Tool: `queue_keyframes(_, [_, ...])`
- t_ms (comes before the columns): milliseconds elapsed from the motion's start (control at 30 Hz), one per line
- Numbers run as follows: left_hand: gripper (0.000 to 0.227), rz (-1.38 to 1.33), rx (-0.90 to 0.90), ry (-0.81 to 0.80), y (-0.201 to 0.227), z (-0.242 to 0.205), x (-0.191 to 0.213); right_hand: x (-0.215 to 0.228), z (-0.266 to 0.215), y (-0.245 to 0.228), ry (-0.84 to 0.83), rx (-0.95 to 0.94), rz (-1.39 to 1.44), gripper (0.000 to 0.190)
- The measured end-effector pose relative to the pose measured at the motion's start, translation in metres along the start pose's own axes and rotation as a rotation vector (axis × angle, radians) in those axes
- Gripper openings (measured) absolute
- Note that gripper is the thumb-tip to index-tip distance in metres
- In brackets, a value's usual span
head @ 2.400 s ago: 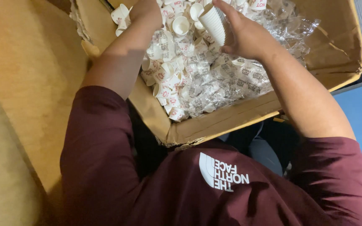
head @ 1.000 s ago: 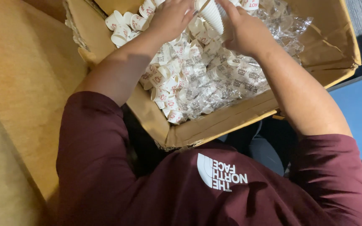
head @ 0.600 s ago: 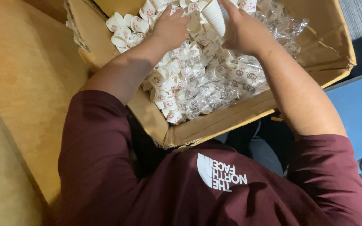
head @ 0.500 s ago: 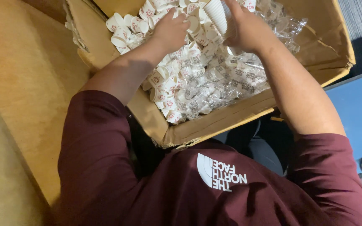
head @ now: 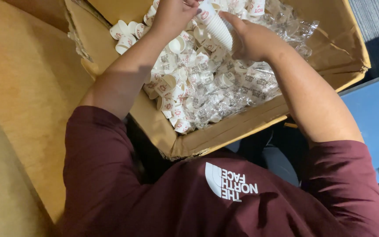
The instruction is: Sorting and stacking individually wrapped paper cups from a cardboard box.
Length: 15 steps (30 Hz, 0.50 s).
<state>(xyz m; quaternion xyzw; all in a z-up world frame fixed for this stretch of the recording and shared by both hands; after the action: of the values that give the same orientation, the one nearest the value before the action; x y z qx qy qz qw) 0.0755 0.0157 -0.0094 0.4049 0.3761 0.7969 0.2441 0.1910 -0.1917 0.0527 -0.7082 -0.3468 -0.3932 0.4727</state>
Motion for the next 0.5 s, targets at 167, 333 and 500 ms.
queue_keyframes(167, [0.023, -0.191, -0.019, -0.06, 0.007, -0.007, -0.016, 0.001, -0.003, -0.007, -0.038, -0.039, 0.043, 0.118])
queue_keyframes(333, [0.024, -0.562, 0.218, -0.368, -0.003, -0.012, -0.023, -0.009, 0.0, -0.005, 0.021, 0.044, 0.001, 0.122])
queue_keyframes(500, [0.039, 0.065, 0.486, -0.327, -0.003, -0.026, 0.043, -0.005, -0.006, -0.033, 0.056, 0.194, 0.076, 0.116])
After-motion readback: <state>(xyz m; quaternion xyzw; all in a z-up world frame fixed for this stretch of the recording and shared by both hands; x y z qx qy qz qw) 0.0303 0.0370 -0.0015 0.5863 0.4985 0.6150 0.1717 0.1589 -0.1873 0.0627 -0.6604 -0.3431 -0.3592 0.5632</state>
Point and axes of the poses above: each hand's wrist, its own z-axis towards the middle knuckle, its own x-axis out of the back of the hand, y = z × x, the point moved 6 cm from there along z, towards the middle knuckle, and after that the axes turned 10 degrees about -x, right-handed, at the moved point
